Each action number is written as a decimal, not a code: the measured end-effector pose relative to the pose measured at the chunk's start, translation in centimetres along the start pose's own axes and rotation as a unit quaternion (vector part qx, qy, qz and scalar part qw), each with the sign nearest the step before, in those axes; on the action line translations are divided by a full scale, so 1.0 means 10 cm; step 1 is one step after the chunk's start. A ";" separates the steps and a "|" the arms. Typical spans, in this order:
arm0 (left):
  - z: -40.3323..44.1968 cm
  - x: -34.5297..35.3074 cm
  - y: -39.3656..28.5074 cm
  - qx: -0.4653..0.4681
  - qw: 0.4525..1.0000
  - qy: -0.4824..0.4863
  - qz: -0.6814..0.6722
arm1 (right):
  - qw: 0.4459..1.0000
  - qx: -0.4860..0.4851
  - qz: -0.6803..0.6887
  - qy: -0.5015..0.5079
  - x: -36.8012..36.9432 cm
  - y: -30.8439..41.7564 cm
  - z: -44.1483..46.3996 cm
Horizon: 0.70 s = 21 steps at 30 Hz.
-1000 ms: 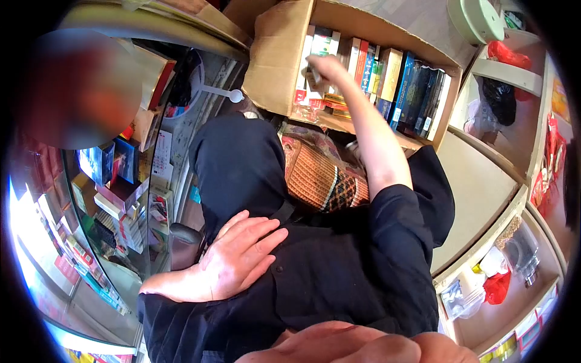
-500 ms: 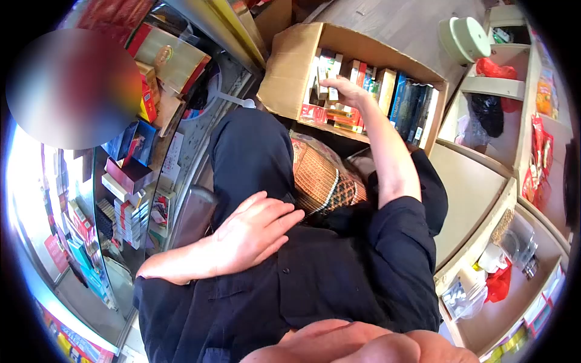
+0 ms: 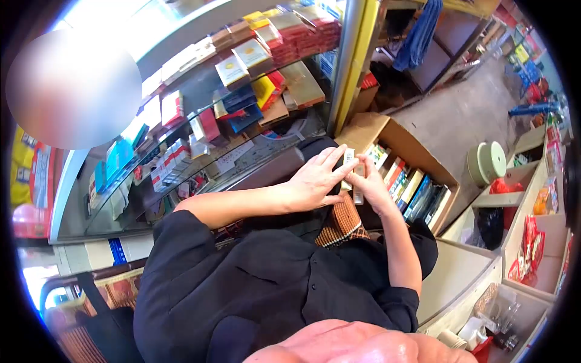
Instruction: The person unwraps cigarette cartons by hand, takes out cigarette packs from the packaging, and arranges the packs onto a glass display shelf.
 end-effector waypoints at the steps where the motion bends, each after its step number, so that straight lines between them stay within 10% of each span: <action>1: 0.00 0.02 -0.01 -0.007 1.000 -0.019 0.013 | 0.999 -0.001 -0.047 -0.015 0.04 -0.01 0.01; 6: -0.08 -0.08 0.00 -0.010 1.000 -0.029 0.001 | 0.972 -0.097 -0.211 -0.022 0.17 0.05 -0.01; 9: -0.15 -0.41 0.13 0.028 0.988 -0.139 -0.057 | 0.979 -0.030 0.183 0.083 0.15 0.08 -0.04; 15: -0.66 -1.37 0.89 -0.094 0.900 -0.424 0.020 | 0.986 -0.004 0.161 0.037 -0.08 -0.09 0.00; 21: -0.83 -1.55 1.70 -0.201 0.886 -0.414 0.058 | 0.991 0.009 0.130 0.027 -0.08 -0.14 0.03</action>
Point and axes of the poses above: each hand's wrist, its own z-axis towards the middle knuckle, its own x-axis out of the palm, y = z × x, the point moved 1 cm from there along z, towards the middle knuckle, and after that the axes turned 13 degrees about y, right-handed, at the moved point
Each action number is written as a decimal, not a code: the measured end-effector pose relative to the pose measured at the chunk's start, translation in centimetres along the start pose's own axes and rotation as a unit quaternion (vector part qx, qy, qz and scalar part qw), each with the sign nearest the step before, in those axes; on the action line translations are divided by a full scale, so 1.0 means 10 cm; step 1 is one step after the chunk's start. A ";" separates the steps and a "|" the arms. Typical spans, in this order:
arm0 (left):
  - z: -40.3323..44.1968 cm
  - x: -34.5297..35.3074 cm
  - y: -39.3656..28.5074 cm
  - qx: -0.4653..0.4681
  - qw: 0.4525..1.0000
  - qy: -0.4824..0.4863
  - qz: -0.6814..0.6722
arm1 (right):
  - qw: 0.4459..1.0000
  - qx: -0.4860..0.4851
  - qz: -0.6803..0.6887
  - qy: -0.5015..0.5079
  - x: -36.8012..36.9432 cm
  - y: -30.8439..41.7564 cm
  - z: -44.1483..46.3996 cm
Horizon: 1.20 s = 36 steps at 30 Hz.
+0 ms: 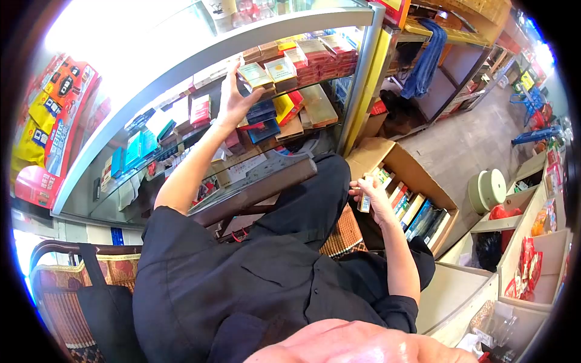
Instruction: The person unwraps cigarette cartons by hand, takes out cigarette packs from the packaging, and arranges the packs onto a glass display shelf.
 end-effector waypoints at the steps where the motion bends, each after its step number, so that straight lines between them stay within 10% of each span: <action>1: 0.03 -0.01 0.10 0.000 1.000 0.002 -0.001 | 1.000 0.002 0.002 -0.002 -0.01 -0.02 0.00; 4: 0.13 0.01 0.36 -0.033 0.986 0.159 0.029 | 1.000 0.011 0.001 -0.004 -0.06 -0.05 0.03; 17: 0.25 -0.06 0.10 -0.083 0.955 0.248 -0.143 | 0.999 0.020 0.039 0.003 -0.15 -0.09 0.05; 25: -0.09 0.06 -0.62 0.090 0.983 0.044 0.153 | 0.885 -0.078 0.436 0.146 -0.27 -0.02 0.10; 36: -1.01 1.25 -2.16 0.248 0.883 0.396 -0.034 | 0.869 -0.089 0.445 0.196 -0.08 -0.02 0.05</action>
Point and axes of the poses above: each hand's wrist, its own z-axis towards the middle knuckle, its own x-axis out of the palm, y = z × x, the point moved 1 cm from there along z, towards the middle knuckle, and after that the axes turned 13 degrees about y, right-handed, at the moved point
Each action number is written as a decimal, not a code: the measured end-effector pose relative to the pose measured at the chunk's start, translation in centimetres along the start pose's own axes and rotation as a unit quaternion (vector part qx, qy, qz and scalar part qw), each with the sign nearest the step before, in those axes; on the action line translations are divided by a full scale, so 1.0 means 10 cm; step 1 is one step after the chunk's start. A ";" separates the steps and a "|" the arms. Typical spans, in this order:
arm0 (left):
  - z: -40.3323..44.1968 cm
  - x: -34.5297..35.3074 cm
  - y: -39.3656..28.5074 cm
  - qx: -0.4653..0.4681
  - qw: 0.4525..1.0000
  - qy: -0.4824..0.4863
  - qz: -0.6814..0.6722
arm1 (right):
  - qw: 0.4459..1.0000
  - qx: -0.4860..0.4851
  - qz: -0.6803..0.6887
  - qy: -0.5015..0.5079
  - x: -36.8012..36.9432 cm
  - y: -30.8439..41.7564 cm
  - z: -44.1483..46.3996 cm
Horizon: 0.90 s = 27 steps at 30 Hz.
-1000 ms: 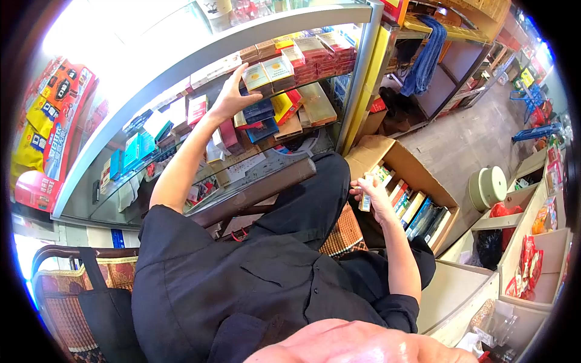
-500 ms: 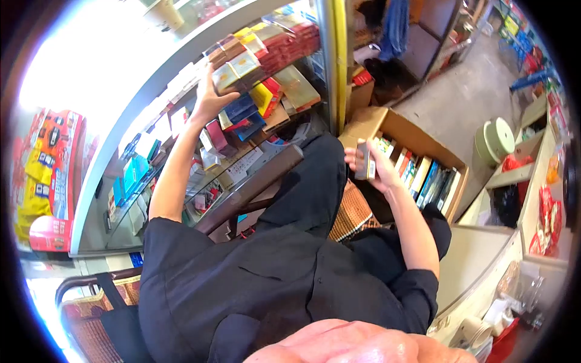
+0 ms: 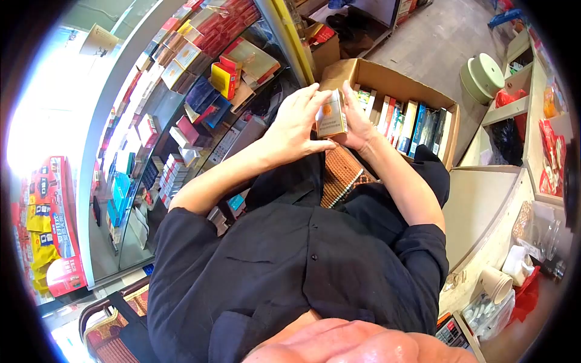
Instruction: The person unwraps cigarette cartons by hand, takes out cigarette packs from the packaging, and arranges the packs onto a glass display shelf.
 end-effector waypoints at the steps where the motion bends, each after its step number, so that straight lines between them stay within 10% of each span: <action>1: 0.04 0.07 0.03 0.008 1.000 -0.008 0.015 | 0.999 -0.002 -0.037 -0.025 0.01 -0.03 0.01; 14: -0.55 -1.40 1.06 -0.183 0.934 -0.258 0.167 | 0.994 0.061 -0.084 0.017 0.11 -0.03 -0.05; 27: -0.64 -1.78 2.13 -0.245 0.955 -0.142 0.092 | 0.997 0.029 -0.066 -0.034 -0.06 0.04 -0.06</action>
Point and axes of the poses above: each hand's wrist, its own z-axis towards the middle knuckle, its own x-axis out of the palm, y = z × x, the point moved 1 cm from there along z, towards the middle knuckle, and after that the axes turned 13 degrees about y, right-handed, at the moved point
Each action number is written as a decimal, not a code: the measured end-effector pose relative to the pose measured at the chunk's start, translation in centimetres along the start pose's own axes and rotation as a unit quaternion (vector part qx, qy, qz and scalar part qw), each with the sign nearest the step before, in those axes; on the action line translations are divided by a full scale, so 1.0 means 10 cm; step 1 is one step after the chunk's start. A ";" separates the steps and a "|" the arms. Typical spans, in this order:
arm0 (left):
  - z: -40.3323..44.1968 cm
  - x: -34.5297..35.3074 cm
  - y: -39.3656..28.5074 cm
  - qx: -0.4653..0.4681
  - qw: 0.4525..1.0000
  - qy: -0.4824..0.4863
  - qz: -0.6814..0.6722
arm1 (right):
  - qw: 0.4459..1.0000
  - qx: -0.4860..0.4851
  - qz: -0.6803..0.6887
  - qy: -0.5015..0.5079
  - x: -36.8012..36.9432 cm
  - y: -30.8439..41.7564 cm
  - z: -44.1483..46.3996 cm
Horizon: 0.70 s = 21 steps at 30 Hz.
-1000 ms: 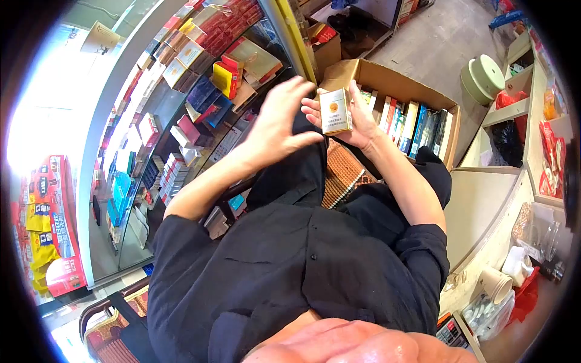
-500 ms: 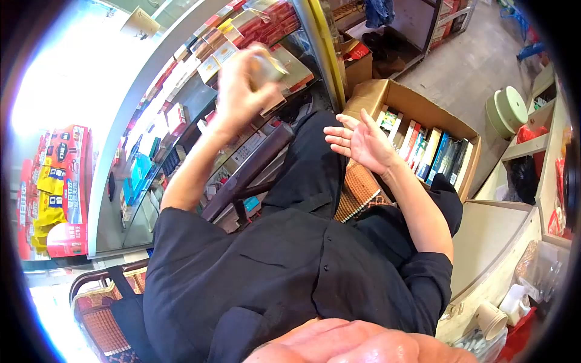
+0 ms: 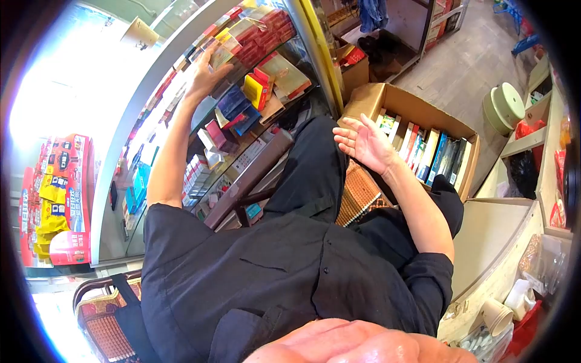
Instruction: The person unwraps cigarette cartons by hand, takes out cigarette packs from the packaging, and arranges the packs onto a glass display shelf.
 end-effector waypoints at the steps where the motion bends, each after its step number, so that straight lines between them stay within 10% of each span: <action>1: 0.03 0.01 -0.02 0.002 1.000 -0.001 0.000 | 1.000 0.001 -0.003 -0.002 0.00 0.00 0.00; 21: 0.92 0.05 -0.61 -0.017 0.995 -0.011 0.100 | 0.999 -0.016 -0.047 0.009 0.02 0.07 -0.06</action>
Point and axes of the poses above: each hand's wrist, its own z-axis towards the middle knuckle, its own x-axis out of the palm, y = z × x, the point moved 1 cm from there along z, towards the middle knuckle, and after that the axes turned 13 degrees about y, right-handed, at the moved point
